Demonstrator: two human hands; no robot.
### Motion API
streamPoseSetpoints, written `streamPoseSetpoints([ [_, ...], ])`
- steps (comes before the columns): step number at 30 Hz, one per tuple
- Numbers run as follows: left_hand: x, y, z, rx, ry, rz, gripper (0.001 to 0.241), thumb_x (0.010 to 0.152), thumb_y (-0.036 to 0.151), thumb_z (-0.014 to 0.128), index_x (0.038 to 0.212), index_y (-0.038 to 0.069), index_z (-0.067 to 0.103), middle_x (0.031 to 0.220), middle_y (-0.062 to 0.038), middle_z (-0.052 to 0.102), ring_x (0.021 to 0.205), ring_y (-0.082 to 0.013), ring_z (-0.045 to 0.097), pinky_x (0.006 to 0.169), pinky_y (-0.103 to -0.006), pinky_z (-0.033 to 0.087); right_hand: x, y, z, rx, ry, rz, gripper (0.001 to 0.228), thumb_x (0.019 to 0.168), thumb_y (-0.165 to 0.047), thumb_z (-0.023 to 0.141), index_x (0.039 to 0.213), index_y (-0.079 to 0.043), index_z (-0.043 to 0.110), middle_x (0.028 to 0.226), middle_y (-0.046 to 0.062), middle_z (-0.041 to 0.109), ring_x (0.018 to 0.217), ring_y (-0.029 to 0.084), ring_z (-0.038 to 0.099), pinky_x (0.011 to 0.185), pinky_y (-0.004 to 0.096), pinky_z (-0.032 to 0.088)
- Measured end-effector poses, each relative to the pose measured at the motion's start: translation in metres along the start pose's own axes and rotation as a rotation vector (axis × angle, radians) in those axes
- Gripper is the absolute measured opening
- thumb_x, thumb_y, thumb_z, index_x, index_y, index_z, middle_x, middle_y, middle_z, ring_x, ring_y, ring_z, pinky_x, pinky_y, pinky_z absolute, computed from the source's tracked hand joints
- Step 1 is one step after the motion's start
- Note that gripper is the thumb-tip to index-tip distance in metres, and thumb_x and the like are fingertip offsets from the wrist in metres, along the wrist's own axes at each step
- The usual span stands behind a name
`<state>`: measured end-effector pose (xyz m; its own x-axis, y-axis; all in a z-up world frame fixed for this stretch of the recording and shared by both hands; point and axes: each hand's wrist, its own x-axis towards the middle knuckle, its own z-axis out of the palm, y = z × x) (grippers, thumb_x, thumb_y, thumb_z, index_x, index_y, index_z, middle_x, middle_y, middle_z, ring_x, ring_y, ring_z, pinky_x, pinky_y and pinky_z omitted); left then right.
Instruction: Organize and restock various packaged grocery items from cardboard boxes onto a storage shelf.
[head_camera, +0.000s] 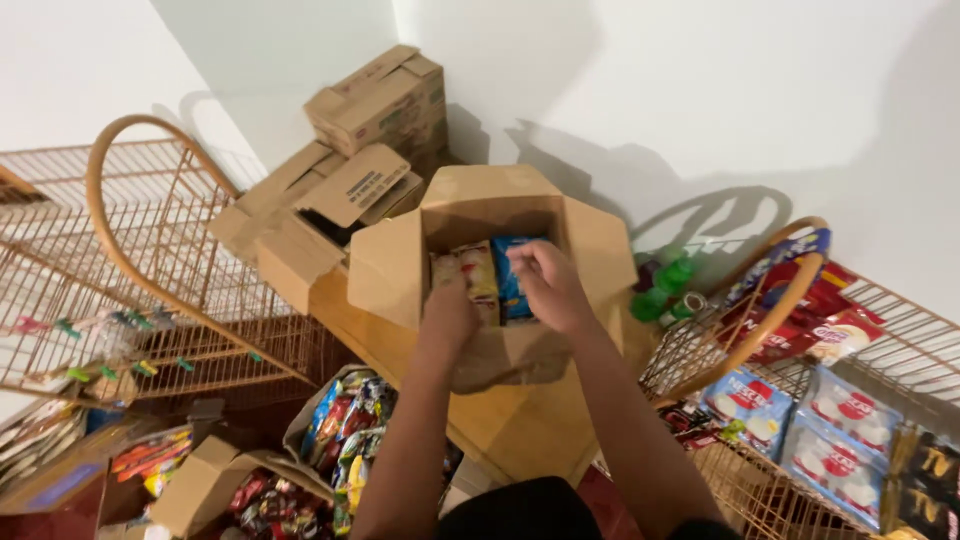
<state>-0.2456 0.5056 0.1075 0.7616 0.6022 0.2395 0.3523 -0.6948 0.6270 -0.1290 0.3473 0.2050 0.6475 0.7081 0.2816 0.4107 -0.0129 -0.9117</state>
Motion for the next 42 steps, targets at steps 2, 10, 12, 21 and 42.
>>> streamPoseSetpoints([
  [2,-0.026,0.021,-0.029,-0.081,-0.095,-0.041,0.050,0.081,0.009,0.070,0.127,0.002,0.053,0.105,-0.028,0.069,0.102,-0.0484,0.065,0.087,-0.0566,0.051,0.015,-0.009,0.011,-0.141,-0.047,0.009,0.020,0.101,-0.017,0.059,0.113,-0.005,0.068,0.096,0.007,0.069,0.085,0.017,0.067,0.077,0.034,0.055],
  [10,-0.106,0.014,-0.036,-0.468,-0.075,-0.025,0.063,0.081,-0.010,0.046,0.142,0.000,0.042,0.122,-0.034,0.062,0.117,-0.0520,0.059,0.099,-0.0518,0.049,0.042,0.042,0.060,-0.669,-0.617,0.225,0.031,0.097,-0.027,0.063,0.120,-0.008,0.068,0.116,0.018,0.071,0.105,0.037,0.067,0.088,0.049,0.054],
  [12,-0.114,0.011,-0.034,-0.539,-0.061,-0.033,0.059,0.089,-0.006,0.048,0.146,-0.002,0.034,0.123,-0.033,0.060,0.117,-0.0494,0.058,0.098,-0.0496,0.048,0.038,0.072,0.070,-0.796,-0.601,0.002,0.044,0.086,-0.025,0.075,0.124,-0.003,0.066,0.133,0.026,0.059,0.119,0.042,0.058,0.099,0.047,0.051],
  [21,-0.064,0.083,-0.097,-0.387,0.242,0.190,0.039,0.095,-0.009,0.051,0.133,0.002,0.056,0.123,-0.024,0.058,0.108,-0.0422,0.060,0.092,-0.0468,0.053,0.001,0.119,0.097,-1.186,-0.597,-0.183,0.067,0.077,-0.038,0.081,0.136,-0.018,0.056,0.157,0.032,0.029,0.140,0.057,0.030,0.103,0.060,0.034],
  [42,-0.003,0.058,-0.110,0.125,0.428,0.357,0.043,0.080,-0.003,0.061,0.120,0.013,0.070,0.122,-0.007,0.062,0.122,-0.0307,0.057,0.099,-0.0469,0.044,-0.007,0.068,0.092,-1.070,-0.538,-0.291,0.018,0.087,-0.018,0.064,0.094,-0.008,0.078,0.094,0.021,0.075,0.095,0.037,0.069,0.104,0.048,0.050],
])
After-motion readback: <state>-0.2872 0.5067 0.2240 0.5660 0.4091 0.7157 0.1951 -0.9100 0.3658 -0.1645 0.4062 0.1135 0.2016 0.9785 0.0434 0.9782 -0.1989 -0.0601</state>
